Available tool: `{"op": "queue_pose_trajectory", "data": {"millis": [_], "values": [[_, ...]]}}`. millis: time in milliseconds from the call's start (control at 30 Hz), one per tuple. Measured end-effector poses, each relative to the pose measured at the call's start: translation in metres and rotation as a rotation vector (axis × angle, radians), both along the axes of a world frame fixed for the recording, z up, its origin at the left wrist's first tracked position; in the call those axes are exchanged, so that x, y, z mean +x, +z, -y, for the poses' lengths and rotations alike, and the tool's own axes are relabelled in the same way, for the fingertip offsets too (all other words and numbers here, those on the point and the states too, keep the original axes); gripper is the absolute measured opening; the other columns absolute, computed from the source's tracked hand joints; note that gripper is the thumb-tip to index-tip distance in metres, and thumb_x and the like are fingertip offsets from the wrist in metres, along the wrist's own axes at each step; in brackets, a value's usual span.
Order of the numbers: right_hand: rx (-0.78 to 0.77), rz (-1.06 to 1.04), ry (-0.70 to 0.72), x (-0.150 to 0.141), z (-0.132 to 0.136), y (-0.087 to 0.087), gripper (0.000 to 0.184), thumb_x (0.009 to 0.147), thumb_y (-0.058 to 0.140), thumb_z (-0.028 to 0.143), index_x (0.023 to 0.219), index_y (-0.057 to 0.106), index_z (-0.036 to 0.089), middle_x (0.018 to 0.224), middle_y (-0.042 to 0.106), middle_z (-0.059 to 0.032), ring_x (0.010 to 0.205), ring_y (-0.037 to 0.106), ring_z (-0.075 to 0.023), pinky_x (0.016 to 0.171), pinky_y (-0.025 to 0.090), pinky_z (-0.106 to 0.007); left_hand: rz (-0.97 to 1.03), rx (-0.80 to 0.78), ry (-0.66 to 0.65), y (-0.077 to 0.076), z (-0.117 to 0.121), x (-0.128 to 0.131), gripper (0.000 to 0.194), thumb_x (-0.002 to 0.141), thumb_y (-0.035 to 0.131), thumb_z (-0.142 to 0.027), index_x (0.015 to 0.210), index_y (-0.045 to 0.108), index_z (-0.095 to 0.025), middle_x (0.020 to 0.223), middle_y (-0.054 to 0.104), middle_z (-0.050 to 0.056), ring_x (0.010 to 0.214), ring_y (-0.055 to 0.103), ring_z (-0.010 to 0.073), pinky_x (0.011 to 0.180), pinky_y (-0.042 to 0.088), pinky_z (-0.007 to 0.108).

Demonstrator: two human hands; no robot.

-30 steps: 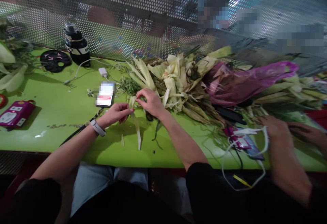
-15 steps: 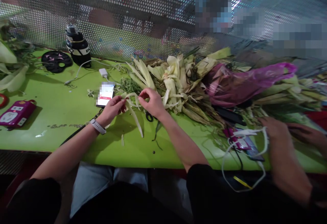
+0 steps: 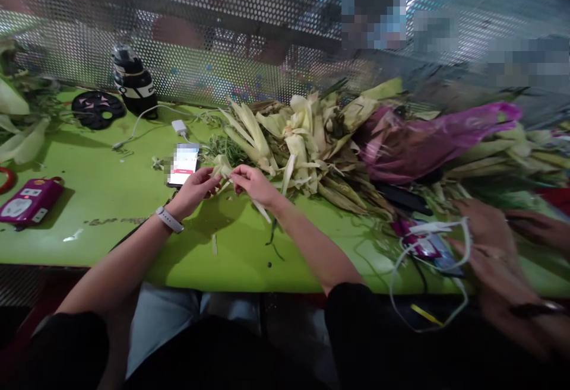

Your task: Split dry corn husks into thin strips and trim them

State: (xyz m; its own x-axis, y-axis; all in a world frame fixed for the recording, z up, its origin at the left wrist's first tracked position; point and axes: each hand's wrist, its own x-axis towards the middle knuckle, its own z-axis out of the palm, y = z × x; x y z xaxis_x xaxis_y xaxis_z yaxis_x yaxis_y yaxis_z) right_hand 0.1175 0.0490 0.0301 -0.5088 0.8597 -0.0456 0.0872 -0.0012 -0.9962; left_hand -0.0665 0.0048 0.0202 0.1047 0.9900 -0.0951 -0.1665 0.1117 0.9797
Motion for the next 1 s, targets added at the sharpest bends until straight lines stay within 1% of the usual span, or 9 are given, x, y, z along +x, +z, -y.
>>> {"op": "queue_pose_trajectory", "data": {"millis": [100,200,367,500,567,667,767,900,1000], "values": [[-0.018,0.004,-0.042,0.001,-0.002,0.000,0.023,0.083,0.067,0.037,0.080,0.056,0.017,0.060,0.054,0.0053,0.049,0.048,-0.0062,0.047,0.042,-0.018,-0.047,-0.011,0.011,0.000,0.000,0.000,0.029,0.082,0.072,-0.040,0.087,0.059,-0.015,0.067,0.062,0.001,0.050,0.048,0.0072,0.049,0.036,0.021],[-0.026,0.048,-0.015,0.000,0.000,0.000,0.022,0.086,0.065,0.037,0.082,0.054,0.018,0.057,0.052,0.0068,0.043,0.043,-0.0052,0.042,0.036,-0.018,-0.058,0.020,-0.010,-0.002,0.000,0.000,0.029,0.085,0.068,-0.042,0.080,0.058,-0.016,0.058,0.055,-0.002,0.046,0.042,0.0062,0.046,0.030,0.020],[0.000,0.029,-0.025,-0.002,0.003,0.002,0.026,0.088,0.061,0.045,0.087,0.053,0.020,0.051,0.044,0.0101,0.038,0.035,-0.0050,0.037,0.027,-0.019,-0.059,0.100,0.001,0.000,0.001,-0.001,0.030,0.088,0.063,-0.044,0.086,0.065,-0.014,0.055,0.040,-0.006,0.046,0.031,0.0055,0.045,0.022,0.020],[0.029,0.016,-0.025,-0.001,0.003,0.002,0.033,0.085,0.062,0.052,0.086,0.054,0.020,0.050,0.043,0.0103,0.038,0.036,-0.0054,0.038,0.029,-0.019,-0.054,0.093,-0.024,0.003,0.001,0.000,0.033,0.090,0.060,-0.047,0.088,0.068,-0.015,0.054,0.042,-0.006,0.047,0.034,0.0066,0.046,0.026,0.021],[0.034,0.018,-0.011,-0.001,0.003,0.001,0.035,0.083,0.064,0.053,0.085,0.054,0.020,0.051,0.046,0.0096,0.040,0.039,-0.0059,0.041,0.033,-0.019,-0.058,0.092,-0.038,0.002,0.000,0.000,0.031,0.089,0.061,-0.046,0.088,0.069,-0.015,0.056,0.051,-0.003,0.051,0.044,0.0082,0.052,0.034,0.021],[0.007,-0.002,-0.004,0.000,0.002,0.000,0.036,0.079,0.068,0.053,0.083,0.055,0.020,0.056,0.052,0.0072,0.048,0.048,-0.0076,0.049,0.043,-0.021,-0.088,0.096,-0.011,0.001,0.000,0.000,0.028,0.084,0.068,-0.042,0.086,0.072,-0.015,0.073,0.065,0.003,0.067,0.055,0.0114,0.063,0.042,0.023],[0.033,-0.020,-0.009,0.002,0.002,0.001,0.034,0.078,0.070,0.049,0.083,0.061,0.017,0.065,0.059,0.0035,0.059,0.054,-0.0087,0.060,0.047,-0.023,-0.185,0.094,0.042,0.005,0.000,-0.002,0.025,0.079,0.073,-0.039,0.084,0.075,-0.015,0.075,0.065,0.003,0.067,0.052,0.0114,0.061,0.038,0.023],[0.136,0.015,-0.017,0.003,0.001,0.002,0.031,0.079,0.070,0.046,0.083,0.067,0.015,0.071,0.061,0.0018,0.065,0.053,-0.0088,0.065,0.044,-0.024,-0.181,0.029,-0.069,0.010,0.001,-0.007,0.023,0.077,0.075,-0.038,0.080,0.074,-0.015,0.057,0.054,-0.002,0.050,0.038,0.0073,0.048,0.026,0.023],[0.133,0.035,-0.015,0.004,0.001,0.002,0.034,0.078,0.071,0.048,0.084,0.068,0.015,0.070,0.061,0.0016,0.064,0.054,-0.0097,0.066,0.045,-0.025,-0.123,0.009,-0.098,0.010,0.000,-0.008,0.022,0.077,0.075,-0.036,0.073,0.070,-0.015,0.054,0.051,-0.002,0.048,0.039,0.0068,0.047,0.026,0.022]]}}
